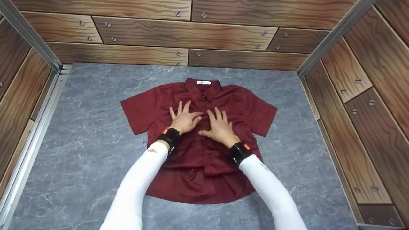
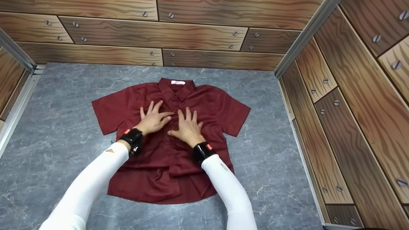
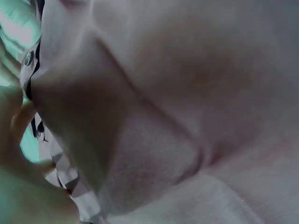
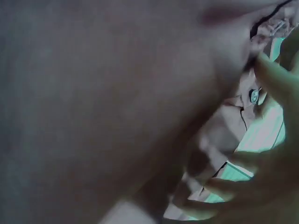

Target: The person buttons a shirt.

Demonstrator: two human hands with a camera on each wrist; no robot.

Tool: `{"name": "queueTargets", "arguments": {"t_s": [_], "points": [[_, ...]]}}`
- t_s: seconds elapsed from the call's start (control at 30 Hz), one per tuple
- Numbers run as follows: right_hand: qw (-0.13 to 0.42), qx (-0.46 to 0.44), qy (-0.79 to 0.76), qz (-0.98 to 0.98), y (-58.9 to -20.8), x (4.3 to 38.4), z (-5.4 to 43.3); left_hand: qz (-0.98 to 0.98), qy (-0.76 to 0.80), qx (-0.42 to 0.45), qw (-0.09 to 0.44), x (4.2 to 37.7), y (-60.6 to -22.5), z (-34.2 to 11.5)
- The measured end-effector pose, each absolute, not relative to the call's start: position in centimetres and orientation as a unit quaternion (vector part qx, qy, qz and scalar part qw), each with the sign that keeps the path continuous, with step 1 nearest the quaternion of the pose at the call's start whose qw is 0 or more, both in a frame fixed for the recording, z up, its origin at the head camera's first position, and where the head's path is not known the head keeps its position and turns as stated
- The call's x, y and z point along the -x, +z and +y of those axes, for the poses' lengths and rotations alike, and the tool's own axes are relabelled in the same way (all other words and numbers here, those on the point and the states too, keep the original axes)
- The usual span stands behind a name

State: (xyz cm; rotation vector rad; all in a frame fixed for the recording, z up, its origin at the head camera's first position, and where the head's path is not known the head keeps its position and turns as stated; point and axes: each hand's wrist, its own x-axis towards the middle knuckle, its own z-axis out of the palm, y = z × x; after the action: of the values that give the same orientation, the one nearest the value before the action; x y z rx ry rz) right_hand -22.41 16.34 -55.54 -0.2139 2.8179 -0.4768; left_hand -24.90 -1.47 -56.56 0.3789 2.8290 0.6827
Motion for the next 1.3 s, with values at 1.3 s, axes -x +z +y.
{"name": "queueTargets", "arguments": {"t_s": [1.3], "points": [[0.231, 0.115, -0.085, 0.962, -54.3, 20.2, 19.6, 0.958, 0.117, -0.190, 0.180, 20.3, -55.2, -3.5]]}}
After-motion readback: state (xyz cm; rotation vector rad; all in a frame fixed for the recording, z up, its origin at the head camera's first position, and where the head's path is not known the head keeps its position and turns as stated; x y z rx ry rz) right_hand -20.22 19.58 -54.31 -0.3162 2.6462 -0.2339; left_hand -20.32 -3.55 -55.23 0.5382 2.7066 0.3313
